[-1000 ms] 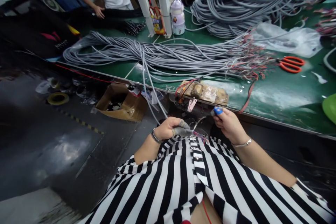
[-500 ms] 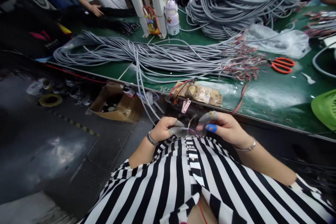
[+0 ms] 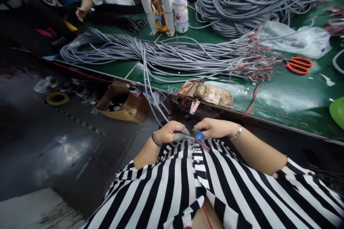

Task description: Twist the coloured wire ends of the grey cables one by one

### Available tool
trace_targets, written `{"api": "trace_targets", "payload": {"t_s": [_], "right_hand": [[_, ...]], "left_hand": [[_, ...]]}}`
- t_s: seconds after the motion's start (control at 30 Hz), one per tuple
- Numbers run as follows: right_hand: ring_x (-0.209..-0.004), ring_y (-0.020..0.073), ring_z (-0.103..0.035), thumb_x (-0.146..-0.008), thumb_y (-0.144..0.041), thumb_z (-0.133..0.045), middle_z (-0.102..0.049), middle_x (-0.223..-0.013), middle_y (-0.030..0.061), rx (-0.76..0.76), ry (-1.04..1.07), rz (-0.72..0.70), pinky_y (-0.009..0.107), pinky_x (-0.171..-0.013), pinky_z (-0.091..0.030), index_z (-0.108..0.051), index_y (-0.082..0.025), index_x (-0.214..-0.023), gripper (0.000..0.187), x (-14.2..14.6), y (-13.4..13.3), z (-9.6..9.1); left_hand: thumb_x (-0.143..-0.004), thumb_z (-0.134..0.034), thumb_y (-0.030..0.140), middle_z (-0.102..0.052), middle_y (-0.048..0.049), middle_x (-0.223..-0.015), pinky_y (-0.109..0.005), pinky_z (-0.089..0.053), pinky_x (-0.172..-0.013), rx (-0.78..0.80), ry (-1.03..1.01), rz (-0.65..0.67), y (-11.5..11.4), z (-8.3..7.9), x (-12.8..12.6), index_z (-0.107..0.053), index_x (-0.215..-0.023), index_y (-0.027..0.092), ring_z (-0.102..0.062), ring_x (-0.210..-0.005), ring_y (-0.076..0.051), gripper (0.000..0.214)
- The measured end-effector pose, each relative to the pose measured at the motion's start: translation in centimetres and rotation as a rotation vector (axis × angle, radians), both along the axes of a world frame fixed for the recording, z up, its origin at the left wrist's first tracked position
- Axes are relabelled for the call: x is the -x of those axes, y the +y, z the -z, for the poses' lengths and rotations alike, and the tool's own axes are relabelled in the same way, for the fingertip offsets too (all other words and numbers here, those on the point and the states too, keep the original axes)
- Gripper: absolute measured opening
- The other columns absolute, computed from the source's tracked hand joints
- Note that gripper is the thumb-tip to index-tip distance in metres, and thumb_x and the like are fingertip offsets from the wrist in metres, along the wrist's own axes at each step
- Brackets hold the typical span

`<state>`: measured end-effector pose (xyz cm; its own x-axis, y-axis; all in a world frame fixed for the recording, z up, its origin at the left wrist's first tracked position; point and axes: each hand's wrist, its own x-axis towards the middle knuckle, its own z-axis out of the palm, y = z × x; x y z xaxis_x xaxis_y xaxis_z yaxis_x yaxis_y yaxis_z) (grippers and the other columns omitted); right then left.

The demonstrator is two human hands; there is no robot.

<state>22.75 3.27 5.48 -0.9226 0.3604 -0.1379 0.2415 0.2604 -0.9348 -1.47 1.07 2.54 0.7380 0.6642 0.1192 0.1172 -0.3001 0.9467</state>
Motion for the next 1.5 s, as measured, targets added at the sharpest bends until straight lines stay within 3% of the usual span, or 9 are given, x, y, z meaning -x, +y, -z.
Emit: {"api": "trace_targets", "payload": {"t_s": [0.17,0.33,0.47,0.63,0.8,1.0,1.13,1.3,1.5], "right_hand": [[-0.064,0.0126,-0.051,-0.084,-0.049,-0.062,-0.060,-0.068,0.0001,-0.039,0.001,0.227,0.024,-0.061,-0.042,-0.067,-0.013,-0.074,0.038,-3.4,1.3,1.6],[-0.063,0.0130,-0.050,-0.082,-0.051,-0.064,-0.060,-0.067,0.0009,-0.114,0.043,0.678,0.026,-0.061,-0.041,-0.067,-0.014,-0.074,0.038,-5.9,0.6,2.7],[-0.054,0.0096,-0.041,-0.085,-0.060,-0.055,-0.051,-0.058,-0.0009,0.009,0.134,0.762,0.024,-0.051,-0.034,-0.057,-0.015,-0.063,0.049,-4.2,-0.8,3.4],[-0.041,0.0053,-0.026,-0.084,-0.068,-0.049,-0.052,-0.058,-0.0015,0.311,0.244,0.918,0.022,-0.039,-0.016,-0.057,-0.016,-0.074,0.053,-0.5,-1.0,4.3],[-0.040,0.0034,-0.013,-0.078,-0.072,-0.055,-0.048,-0.055,-0.0038,0.563,0.326,0.920,0.022,-0.038,-0.006,-0.059,-0.016,-0.080,0.056,1.3,0.7,4.0],[-0.040,0.0042,-0.011,-0.078,-0.072,-0.055,-0.027,-0.044,-0.0099,0.584,0.377,0.894,0.022,-0.040,-0.005,-0.060,-0.015,-0.073,0.057,1.8,0.6,4.6],[-0.042,0.0044,-0.018,-0.075,-0.067,-0.064,-0.047,-0.052,-0.0042,0.557,0.374,0.882,0.022,-0.040,-0.009,-0.063,-0.014,-0.081,0.053,1.8,-0.8,5.1],[-0.043,0.0056,-0.021,-0.077,-0.062,-0.067,-0.036,-0.047,-0.0072,0.484,0.335,0.826,0.023,-0.040,-0.012,-0.069,-0.014,-0.088,0.049,2.4,-1.8,4.6],[-0.051,0.0108,-0.044,-0.075,-0.061,-0.069,-0.056,-0.058,0.0005,0.610,0.368,0.740,0.024,-0.046,-0.033,-0.068,-0.017,-0.085,0.046,2.9,-2.3,4.7]], "left_hand": [[-0.072,-0.075,0.049,-0.070,-0.0108,-0.066,-0.026,-0.050,-0.054,0.271,-0.135,-0.082,0.0,1.1,0.5,-0.077,-0.078,0.014,-0.064,-0.057,-0.018,0.035],[-0.060,-0.083,0.051,-0.065,-0.0028,-0.059,-0.022,-0.043,-0.046,0.441,-0.588,-0.520,-0.1,3.0,0.8,-0.068,-0.070,0.014,-0.054,-0.043,-0.010,0.041],[-0.056,-0.087,0.045,-0.068,-0.0036,-0.062,-0.024,-0.047,-0.048,0.428,-0.620,-0.624,0.1,3.0,-0.1,-0.068,-0.073,0.013,-0.058,-0.046,-0.012,0.040],[-0.066,-0.083,0.037,-0.070,-0.0037,-0.065,-0.023,-0.050,-0.055,0.307,-0.453,-0.674,0.3,2.6,-1.3,-0.073,-0.083,0.014,-0.060,-0.055,-0.011,0.030],[-0.067,-0.082,0.030,-0.071,-0.0043,-0.071,-0.023,-0.051,-0.059,0.264,-0.345,-0.643,0.4,2.9,-1.9,-0.074,-0.084,0.014,-0.061,-0.061,-0.012,0.025],[-0.076,-0.075,0.037,-0.065,-0.0012,-0.063,-0.021,-0.046,-0.056,0.294,-0.425,-0.659,0.4,3.4,-1.7,-0.071,-0.089,0.014,-0.055,-0.054,-0.008,0.027],[-0.075,-0.076,0.039,-0.065,-0.0013,-0.063,-0.021,-0.047,-0.056,0.362,-0.487,-0.651,0.1,3.8,-1.5,-0.068,-0.088,0.014,-0.057,-0.054,-0.009,0.030],[-0.069,-0.080,0.041,-0.067,-0.0013,-0.062,-0.023,-0.049,-0.058,0.413,-0.540,-0.636,-0.4,4.5,-1.1,-0.068,-0.084,0.014,-0.060,-0.056,-0.011,0.033],[-0.067,-0.083,0.036,-0.071,-0.0039,-0.068,-0.024,-0.052,-0.065,0.422,-0.420,-0.552,-0.9,5.0,-0.3,-0.071,-0.080,0.012,-0.064,-0.062,-0.013,0.029]]}}
